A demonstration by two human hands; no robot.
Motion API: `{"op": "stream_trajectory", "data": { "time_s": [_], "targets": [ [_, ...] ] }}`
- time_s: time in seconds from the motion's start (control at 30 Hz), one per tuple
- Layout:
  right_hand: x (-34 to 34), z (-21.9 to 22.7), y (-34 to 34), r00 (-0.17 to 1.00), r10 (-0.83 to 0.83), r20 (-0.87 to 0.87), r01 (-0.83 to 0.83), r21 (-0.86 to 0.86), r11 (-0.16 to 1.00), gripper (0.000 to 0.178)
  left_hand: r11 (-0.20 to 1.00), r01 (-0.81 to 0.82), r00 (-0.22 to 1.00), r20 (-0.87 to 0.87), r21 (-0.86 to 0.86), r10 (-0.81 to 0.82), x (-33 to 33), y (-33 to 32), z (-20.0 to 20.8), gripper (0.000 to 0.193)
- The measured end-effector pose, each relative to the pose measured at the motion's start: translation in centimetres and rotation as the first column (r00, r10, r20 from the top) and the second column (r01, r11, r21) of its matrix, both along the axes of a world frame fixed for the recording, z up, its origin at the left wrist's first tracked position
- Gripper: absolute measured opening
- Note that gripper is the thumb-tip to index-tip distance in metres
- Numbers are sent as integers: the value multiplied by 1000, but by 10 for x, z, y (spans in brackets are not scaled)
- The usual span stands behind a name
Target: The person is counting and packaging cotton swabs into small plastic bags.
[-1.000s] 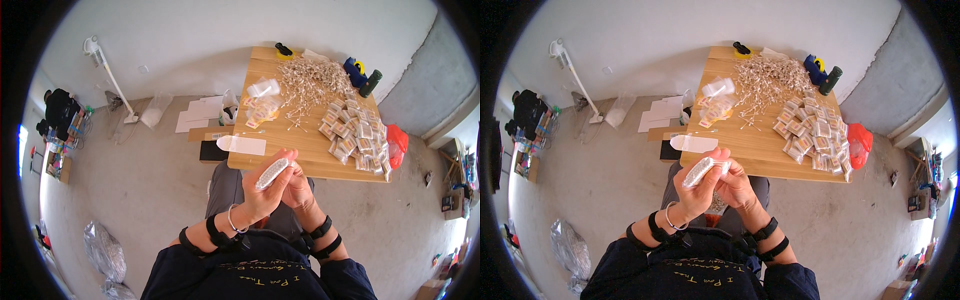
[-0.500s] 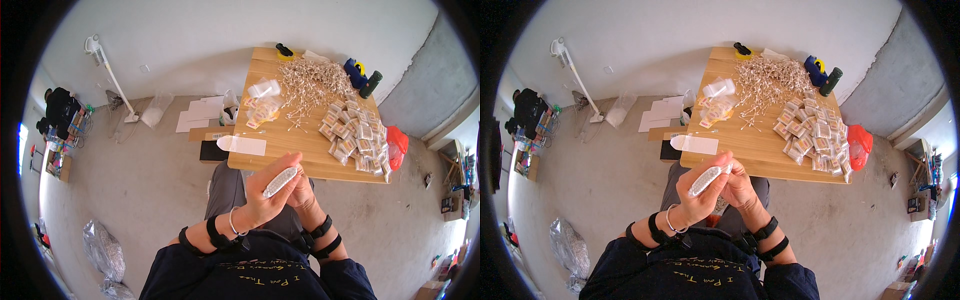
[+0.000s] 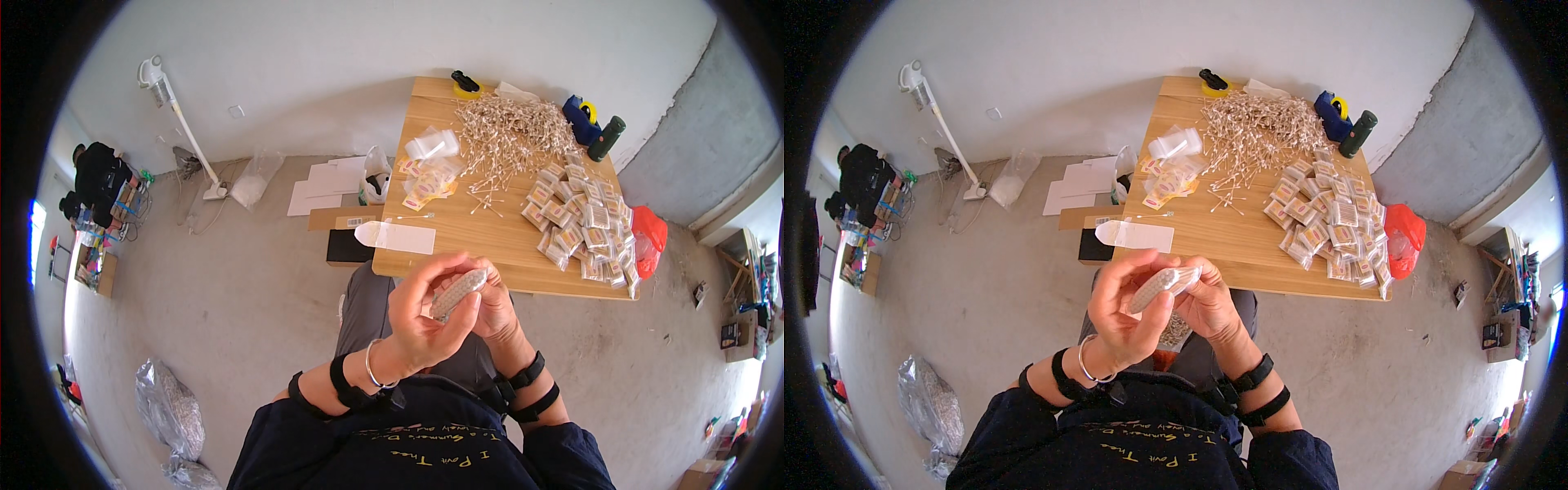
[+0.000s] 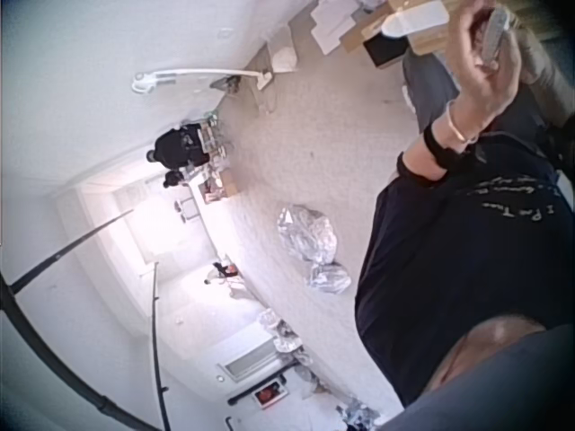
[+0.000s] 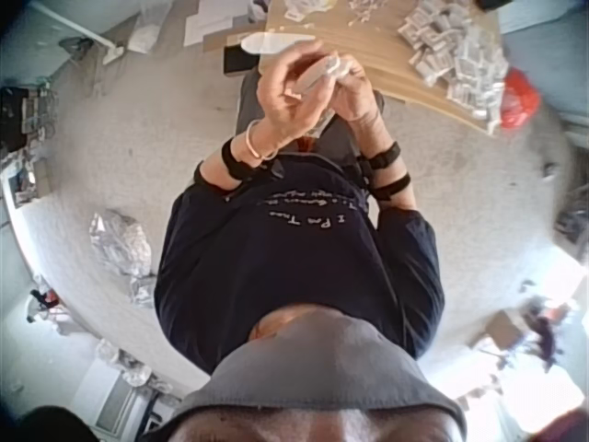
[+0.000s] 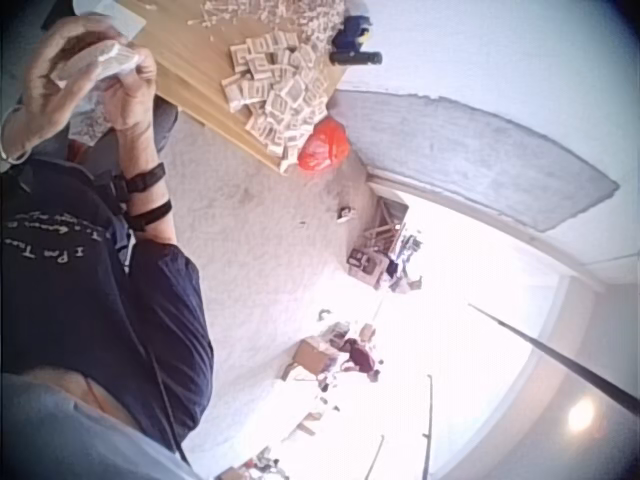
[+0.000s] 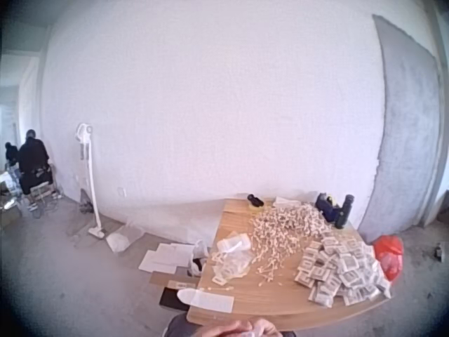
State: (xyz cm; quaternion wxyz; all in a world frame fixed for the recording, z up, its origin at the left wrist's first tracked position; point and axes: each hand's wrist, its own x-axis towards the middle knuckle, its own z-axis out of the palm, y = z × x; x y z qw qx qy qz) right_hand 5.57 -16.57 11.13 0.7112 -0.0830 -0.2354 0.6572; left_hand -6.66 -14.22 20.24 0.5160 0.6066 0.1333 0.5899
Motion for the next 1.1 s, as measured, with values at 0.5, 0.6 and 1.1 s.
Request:
{"op": "stream_trajectory", "data": {
  "time_s": [0.5, 0.6, 1.1],
  "targets": [
    [0, 8, -1, 1000, -25, -11, 26, 61, 998, 15, 865, -151, 973, -80, 478, 214, -8, 19, -2, 24],
    [4, 7, -2, 997, -65, 32, 63, 61, 996, 15, 862, -106, 967, -152, 496, 206, -12, 20, 0, 23],
    [-18, 2, -1, 997, -44, 70, 51, -114, 992, 12, 993, 92, 984, -144, -73, -102, -15, 17, -43, 28]
  ]
}}
